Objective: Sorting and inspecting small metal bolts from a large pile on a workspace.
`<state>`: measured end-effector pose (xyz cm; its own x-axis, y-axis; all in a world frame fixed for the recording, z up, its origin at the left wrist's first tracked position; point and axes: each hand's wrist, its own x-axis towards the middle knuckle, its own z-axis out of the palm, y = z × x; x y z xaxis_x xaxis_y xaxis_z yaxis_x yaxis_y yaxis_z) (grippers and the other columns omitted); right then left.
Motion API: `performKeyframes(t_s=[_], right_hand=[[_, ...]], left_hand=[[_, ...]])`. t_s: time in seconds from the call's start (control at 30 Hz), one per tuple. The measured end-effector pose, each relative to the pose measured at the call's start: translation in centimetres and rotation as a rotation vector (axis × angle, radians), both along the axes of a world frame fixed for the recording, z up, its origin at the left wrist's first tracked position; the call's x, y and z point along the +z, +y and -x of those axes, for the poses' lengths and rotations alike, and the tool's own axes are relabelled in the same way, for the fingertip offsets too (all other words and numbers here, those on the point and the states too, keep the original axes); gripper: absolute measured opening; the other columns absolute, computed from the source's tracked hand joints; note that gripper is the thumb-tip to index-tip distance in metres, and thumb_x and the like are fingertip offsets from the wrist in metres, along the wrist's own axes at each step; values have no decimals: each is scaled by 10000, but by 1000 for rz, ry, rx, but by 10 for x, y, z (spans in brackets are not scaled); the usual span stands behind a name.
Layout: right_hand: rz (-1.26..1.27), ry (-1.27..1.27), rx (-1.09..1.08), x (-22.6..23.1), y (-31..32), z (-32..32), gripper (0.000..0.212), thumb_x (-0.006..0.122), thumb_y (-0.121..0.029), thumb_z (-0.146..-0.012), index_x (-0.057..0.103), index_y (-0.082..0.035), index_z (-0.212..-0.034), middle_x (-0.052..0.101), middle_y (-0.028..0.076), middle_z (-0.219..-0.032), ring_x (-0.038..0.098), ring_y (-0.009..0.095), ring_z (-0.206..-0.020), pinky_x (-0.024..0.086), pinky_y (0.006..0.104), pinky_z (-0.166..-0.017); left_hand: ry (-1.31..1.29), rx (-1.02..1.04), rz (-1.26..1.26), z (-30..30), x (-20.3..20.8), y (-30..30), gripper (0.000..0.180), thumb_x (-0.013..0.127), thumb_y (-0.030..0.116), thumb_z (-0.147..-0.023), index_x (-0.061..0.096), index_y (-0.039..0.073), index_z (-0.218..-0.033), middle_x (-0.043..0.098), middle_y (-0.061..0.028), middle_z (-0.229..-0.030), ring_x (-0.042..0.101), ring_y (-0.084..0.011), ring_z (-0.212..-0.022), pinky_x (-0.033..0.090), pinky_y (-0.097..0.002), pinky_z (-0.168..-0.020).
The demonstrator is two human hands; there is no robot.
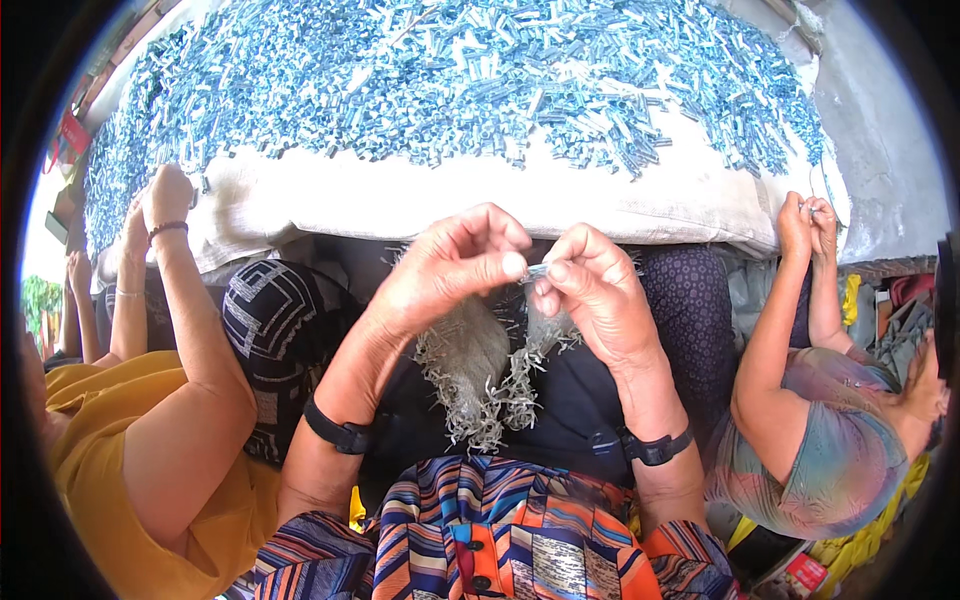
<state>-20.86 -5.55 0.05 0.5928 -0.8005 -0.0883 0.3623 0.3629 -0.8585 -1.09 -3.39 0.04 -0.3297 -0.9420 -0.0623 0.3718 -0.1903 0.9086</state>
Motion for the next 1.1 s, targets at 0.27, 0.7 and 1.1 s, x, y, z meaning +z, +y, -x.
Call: performKeyframes(t_s=[0.27,0.7,1.1], right_hand=[[449,648,-336,3,-29,31,123,619,-103,-866,589,5,-914,582,-4,-742,510,47,-677,437,211,-629],[964,1354,-588,-15,-94,42,130,604,-109,-758,534,-38,-840,601,150,-820,580,359,-812,443,454,-695],[666,976,-590,2,-68,41,78,586,-15,-785,539,-19,-847,602,91,-736,593,191,-662,461,318,-623]], left_hand=[[-1186,397,681,-3,-12,-60,174,627,99,-801,608,86,-973,555,-86,-780,578,-241,-717,461,-348,-645],[-1434,425,744,11,-23,-81,88,613,126,-789,586,85,-862,544,-90,-799,582,-307,-778,468,-401,-669],[-1196,567,707,-5,-12,-80,77,595,87,-813,577,42,-873,567,-84,-796,581,-218,-709,464,-322,-668]])
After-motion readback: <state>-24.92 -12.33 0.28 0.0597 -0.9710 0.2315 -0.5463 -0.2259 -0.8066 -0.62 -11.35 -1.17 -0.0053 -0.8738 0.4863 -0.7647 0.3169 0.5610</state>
